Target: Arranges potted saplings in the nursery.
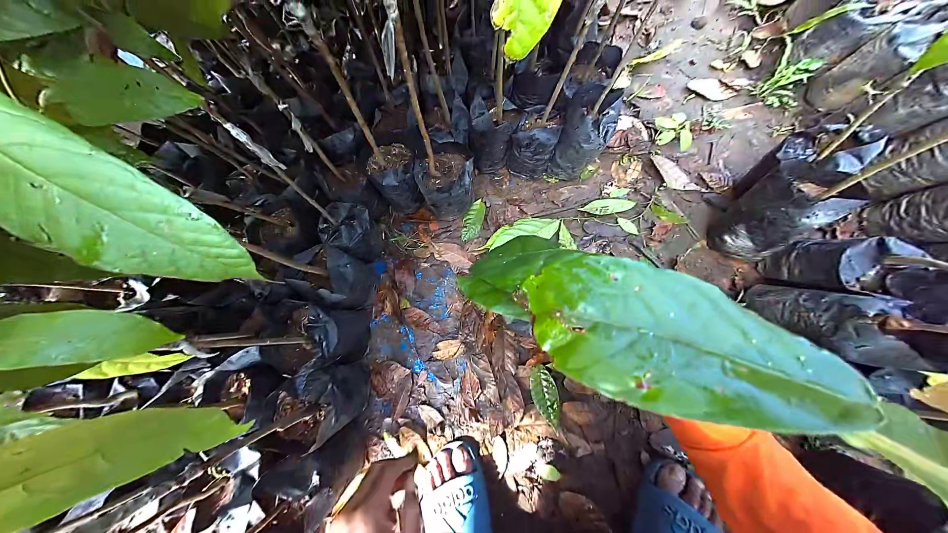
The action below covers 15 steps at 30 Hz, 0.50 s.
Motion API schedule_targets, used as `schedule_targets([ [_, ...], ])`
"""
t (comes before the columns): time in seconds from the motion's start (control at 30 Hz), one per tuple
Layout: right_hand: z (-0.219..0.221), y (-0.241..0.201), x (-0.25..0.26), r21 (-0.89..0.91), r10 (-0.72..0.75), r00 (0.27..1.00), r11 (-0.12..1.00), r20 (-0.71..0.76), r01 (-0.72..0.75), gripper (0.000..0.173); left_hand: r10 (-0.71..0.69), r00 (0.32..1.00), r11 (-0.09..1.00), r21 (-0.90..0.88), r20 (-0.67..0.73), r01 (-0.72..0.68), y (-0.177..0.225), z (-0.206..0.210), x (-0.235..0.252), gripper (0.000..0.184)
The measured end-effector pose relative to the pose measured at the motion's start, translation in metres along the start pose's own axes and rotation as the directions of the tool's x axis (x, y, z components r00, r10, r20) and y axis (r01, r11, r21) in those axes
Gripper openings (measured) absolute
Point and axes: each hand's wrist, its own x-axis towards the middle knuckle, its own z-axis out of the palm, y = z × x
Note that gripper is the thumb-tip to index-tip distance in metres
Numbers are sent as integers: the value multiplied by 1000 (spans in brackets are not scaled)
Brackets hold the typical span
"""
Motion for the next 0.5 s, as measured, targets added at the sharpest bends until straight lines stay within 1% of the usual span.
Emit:
schedule_targets([
  [0.03, -5, -12, -2, -16, 42, 999, 999, 25, -41, 48, 32, 988, 999, -17, 150, -29, 3, 3, 9, 32],
  [0.07, -11, -28, -5, 9, 89, 995, 996, 53, -89, 46, 78, 961, 997, -16, 267, -76, 6, 7, 21, 41],
  [0.1, -6, -29, -4, 29, 88, 996, 996, 9, -88, 42, 135, 943, 990, 5, 306, -144, 11, 14, 32, 47],
  [0.13, 9, -13, 1, 35, 23, 994, 999, -107, -19, 36, 189, 938, 977, 36, 292, -209, 20, 20, 45, 48],
  [0.17, 20, -2, 6, 39, -32, 981, 998, -191, 40, 31, 246, 939, 961, 61, 239, -268, 30, 26, 58, 46],
  [0.2, 24, 1, 8, 48, -41, 973, 997, -226, 53, 28, 268, 938, 955, 70, 219, -289, 44, 27, 73, 42],
  [0.27, 22, -3, 6, 88, 0, 973, 996, -229, 20, 28, 271, 918, 952, 61, 290, -300, 70, 25, 105, 32],
  [0.3, 24, -4, 5, 100, 13, 967, 995, -254, 13, 29, 306, 898, 941, 42, 316, -336, 81, 25, 119, 29],
  [0.33, 27, -2, 4, 91, 1, 959, 995, -285, 26, 30, 347, 875, 927, 20, 337, -375, 89, 26, 131, 30],
  [0.4, 33, 5, 5, -11, -85, 934, 996, -348, 86, 26, 399, 848, 906, -9, 348, -422, 100, 31, 149, 50],
  [0.43, 35, 8, 7, -56, -114, 922, 993, -370, 101, 25, 425, 853, 896, -4, 303, -445, 103, 38, 156, 58],
  [0.47, 36, 11, 8, -82, -127, 913, 991, -388, 103, 24, 432, 855, 890, 16, 287, -455, 106, 42, 163, 61],
  [0.5, 37, 13, 10, -97, -135, 901, 990, -412, 104, 24, 406, 852, 894, 52, 332, -446, 111, 41, 171, 59],
])
